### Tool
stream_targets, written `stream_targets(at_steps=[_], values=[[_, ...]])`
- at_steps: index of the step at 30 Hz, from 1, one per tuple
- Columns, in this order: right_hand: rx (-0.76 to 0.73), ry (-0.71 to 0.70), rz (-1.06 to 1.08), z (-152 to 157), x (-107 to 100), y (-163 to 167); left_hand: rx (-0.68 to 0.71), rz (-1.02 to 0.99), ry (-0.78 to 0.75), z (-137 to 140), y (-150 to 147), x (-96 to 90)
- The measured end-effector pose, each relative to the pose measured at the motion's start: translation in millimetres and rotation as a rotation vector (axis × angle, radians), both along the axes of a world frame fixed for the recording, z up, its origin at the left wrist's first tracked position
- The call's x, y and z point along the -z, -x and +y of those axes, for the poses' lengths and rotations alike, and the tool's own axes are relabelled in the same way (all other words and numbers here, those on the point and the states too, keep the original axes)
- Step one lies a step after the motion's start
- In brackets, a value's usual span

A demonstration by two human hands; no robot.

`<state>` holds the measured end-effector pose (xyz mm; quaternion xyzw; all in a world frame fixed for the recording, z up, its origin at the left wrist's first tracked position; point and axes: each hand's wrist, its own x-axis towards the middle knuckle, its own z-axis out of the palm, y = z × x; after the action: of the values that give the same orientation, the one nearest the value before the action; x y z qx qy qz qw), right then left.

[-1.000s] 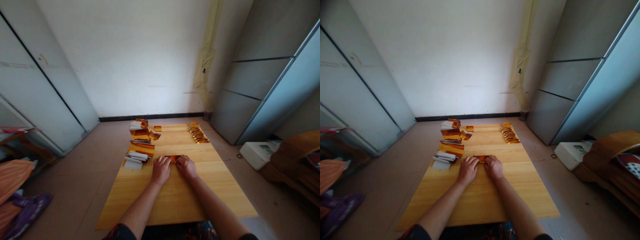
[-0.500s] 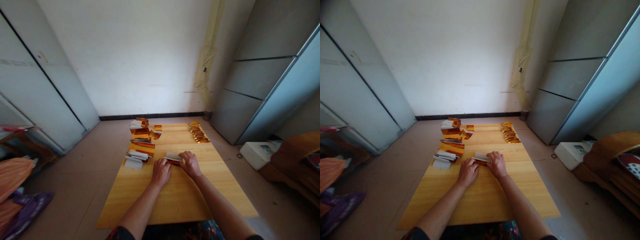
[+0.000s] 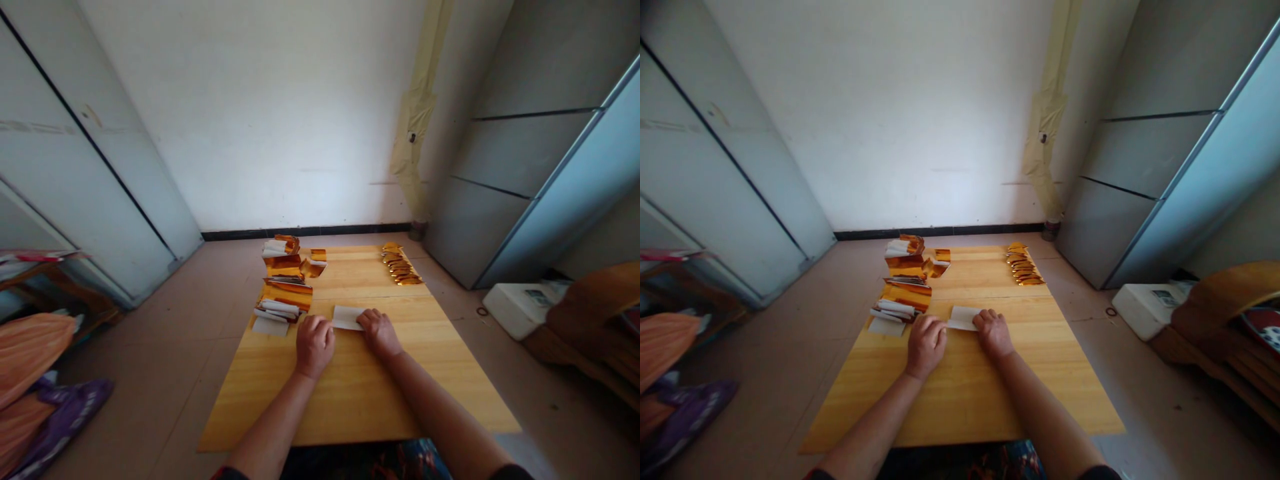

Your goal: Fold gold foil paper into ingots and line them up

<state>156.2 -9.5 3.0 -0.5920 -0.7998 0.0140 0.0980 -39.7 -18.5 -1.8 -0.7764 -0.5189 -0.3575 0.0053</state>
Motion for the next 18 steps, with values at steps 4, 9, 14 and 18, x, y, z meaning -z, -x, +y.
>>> stream_targets(at_steps=[4, 9, 14, 18], values=[[-0.019, -0.047, -0.038, -5.5, 5.3, 1.8, 0.127, -0.030, 0.006, 5.5, -10.2, -13.0], [-0.052, -0.067, -0.059, -9.2, 6.6, 2.4, 0.275, 0.205, 0.188, 11.9, -24.2, -8.3], [-0.093, -0.066, -0.025, -19.5, 0.3, -2.0, 0.254, 0.273, 0.204, 5.0, -23.2, 1.0], [-0.169, -0.097, 0.045, -25.6, -1.2, -11.7, 0.247, 0.302, 0.205, -0.9, -20.9, 1.5]])
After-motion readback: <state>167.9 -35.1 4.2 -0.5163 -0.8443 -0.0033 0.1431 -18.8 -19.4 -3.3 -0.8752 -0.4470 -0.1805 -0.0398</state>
